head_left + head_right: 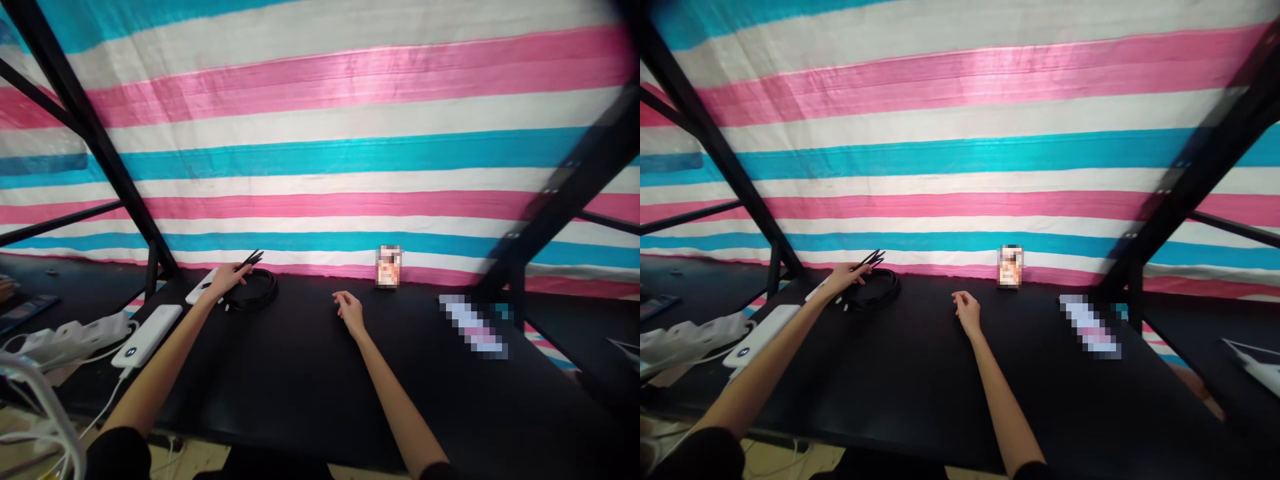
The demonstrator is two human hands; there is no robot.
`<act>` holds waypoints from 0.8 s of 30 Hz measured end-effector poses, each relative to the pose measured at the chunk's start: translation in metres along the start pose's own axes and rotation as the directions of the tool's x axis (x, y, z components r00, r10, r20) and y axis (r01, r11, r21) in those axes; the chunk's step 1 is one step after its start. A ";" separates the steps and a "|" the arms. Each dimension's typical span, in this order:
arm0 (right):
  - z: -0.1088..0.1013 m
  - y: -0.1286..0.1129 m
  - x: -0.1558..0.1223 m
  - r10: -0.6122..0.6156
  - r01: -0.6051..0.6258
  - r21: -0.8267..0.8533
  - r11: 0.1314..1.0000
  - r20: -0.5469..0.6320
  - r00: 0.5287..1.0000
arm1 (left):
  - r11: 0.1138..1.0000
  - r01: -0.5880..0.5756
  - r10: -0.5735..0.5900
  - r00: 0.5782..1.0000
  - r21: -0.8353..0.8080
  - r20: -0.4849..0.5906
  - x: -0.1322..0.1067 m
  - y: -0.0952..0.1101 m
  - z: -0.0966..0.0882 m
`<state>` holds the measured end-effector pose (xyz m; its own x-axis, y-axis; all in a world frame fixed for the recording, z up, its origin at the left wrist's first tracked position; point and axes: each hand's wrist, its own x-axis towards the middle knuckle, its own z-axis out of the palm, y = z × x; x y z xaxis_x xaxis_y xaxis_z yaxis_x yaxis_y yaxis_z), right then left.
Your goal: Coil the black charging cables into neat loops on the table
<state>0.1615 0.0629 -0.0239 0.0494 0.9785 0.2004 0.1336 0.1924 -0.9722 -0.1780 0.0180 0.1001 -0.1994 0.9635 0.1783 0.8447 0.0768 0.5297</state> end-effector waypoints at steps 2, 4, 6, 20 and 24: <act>0.000 0.001 0.000 -0.005 0.005 -0.002 1.000 0.004 1.000 | 1.000 -0.002 0.003 0.999 -0.023 0.047 -0.006 0.000 0.005; 0.000 0.002 0.001 -0.005 0.005 -0.003 1.000 0.009 1.000 | 0.999 -0.001 0.004 0.997 -0.037 0.079 -0.011 0.002 0.012; 0.000 0.002 0.001 -0.002 0.002 -0.003 1.000 0.014 1.000 | 0.998 -0.002 0.008 0.995 -0.055 0.099 -0.013 0.005 0.019; -0.002 0.000 -0.001 -0.004 0.007 -0.046 0.999 0.058 0.998 | 0.963 0.050 -0.209 0.758 -0.265 -0.618 -0.018 0.015 -0.034; -0.002 -0.002 -0.002 -0.018 0.022 -0.056 0.998 0.074 0.997 | 0.951 -0.080 -0.176 0.650 -0.297 -0.739 -0.035 0.034 -0.043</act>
<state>0.1629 0.0607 -0.0216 -0.0264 0.9777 0.2082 0.1903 0.2094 -0.9591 -0.1635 -0.0238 0.1477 -0.6454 0.4234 0.6358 0.6722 -0.0806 0.7360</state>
